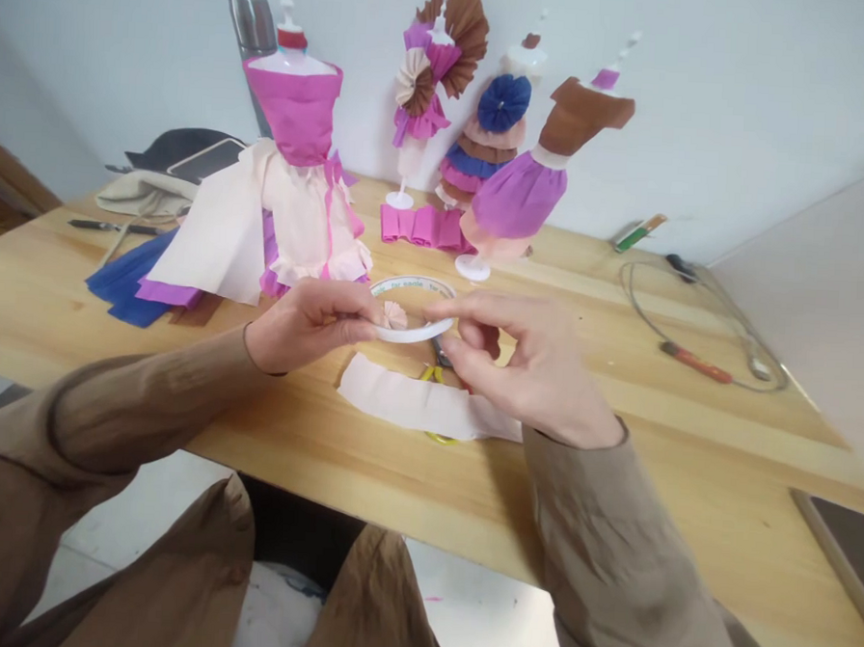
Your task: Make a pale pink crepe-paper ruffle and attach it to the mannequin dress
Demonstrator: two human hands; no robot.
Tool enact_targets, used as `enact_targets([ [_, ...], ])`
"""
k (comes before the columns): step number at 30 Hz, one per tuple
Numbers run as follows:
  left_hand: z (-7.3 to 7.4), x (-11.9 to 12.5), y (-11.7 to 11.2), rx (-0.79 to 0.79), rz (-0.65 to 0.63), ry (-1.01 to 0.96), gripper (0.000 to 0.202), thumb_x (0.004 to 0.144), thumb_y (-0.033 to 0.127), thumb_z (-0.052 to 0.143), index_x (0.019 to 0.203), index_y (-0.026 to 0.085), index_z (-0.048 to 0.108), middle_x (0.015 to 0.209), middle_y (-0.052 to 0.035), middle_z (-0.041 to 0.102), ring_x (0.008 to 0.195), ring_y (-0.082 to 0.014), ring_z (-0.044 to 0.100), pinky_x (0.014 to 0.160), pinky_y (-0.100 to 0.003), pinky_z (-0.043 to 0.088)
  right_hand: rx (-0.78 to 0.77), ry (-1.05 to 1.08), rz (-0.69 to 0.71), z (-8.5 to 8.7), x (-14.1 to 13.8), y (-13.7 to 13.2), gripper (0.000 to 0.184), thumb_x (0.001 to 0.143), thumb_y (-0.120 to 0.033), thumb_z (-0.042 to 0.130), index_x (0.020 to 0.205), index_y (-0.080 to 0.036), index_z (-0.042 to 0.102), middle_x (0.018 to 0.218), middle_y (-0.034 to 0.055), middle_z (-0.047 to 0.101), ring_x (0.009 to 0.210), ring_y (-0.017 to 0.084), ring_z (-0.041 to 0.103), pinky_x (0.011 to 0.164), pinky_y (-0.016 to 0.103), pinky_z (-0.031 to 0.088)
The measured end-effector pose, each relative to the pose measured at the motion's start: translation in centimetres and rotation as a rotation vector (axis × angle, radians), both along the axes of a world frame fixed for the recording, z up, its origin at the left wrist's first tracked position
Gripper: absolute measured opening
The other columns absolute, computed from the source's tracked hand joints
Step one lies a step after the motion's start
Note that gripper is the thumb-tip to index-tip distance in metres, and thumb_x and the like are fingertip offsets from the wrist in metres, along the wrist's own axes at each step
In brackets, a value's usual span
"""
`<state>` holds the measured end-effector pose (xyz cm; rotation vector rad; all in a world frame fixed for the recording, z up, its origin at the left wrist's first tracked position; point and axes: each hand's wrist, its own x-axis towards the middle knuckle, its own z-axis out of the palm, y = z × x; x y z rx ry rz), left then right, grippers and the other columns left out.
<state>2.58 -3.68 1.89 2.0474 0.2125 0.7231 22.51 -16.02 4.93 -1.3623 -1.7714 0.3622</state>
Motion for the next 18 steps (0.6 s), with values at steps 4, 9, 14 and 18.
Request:
enact_targets([
  [4,-0.1,-0.1,-0.1,0.023,-0.005,0.026,0.03,0.084,0.04,0.066,0.068,0.016,0.06,0.071,-0.0031,0.062,0.074,-0.0149,0.06,0.076,-0.028,0.05,-0.003,-0.091,-0.01,-0.1,-0.4,0.1,0.008,0.074,-0.015,0.066,0.078,-0.022,0.069,0.05,-0.0062,0.048,0.044,0.008,0.041,0.042,0.025,0.032],
  [9,-0.2,-0.2,-0.1,0.053,-0.037,0.041,0.037,0.085,0.052,0.062,0.07,0.017,0.061,0.074,-0.0055,0.064,0.079,-0.0172,0.061,0.079,-0.029,0.05,0.045,-0.157,0.005,-0.4,-0.4,0.1,0.012,0.071,-0.011,0.062,0.073,-0.023,0.063,0.052,-0.005,0.051,0.045,0.01,0.046,0.043,0.026,0.037],
  [14,-0.5,-0.2,0.0,0.175,-0.09,0.014,0.035,0.092,0.044,0.053,0.073,0.016,0.061,0.076,-0.0072,0.065,0.076,-0.0159,0.061,0.077,-0.028,0.049,0.104,-0.218,-0.015,-0.9,-0.7,0.2,0.016,0.067,-0.008,0.057,0.072,-0.023,0.06,0.051,-0.0046,0.052,0.045,0.011,0.046,0.043,0.027,0.038],
  [18,-0.3,-0.2,-0.3,0.138,-0.116,-0.001,0.029,0.092,0.037,0.053,0.074,0.015,0.061,0.076,-0.0061,0.064,0.074,-0.0145,0.059,0.073,-0.027,0.047,0.205,-0.263,-0.084,-1.2,-0.9,0.3,0.018,0.063,-0.005,0.052,0.065,-0.021,0.057,0.05,-0.0048,0.049,0.043,0.009,0.041,0.043,0.026,0.033],
])
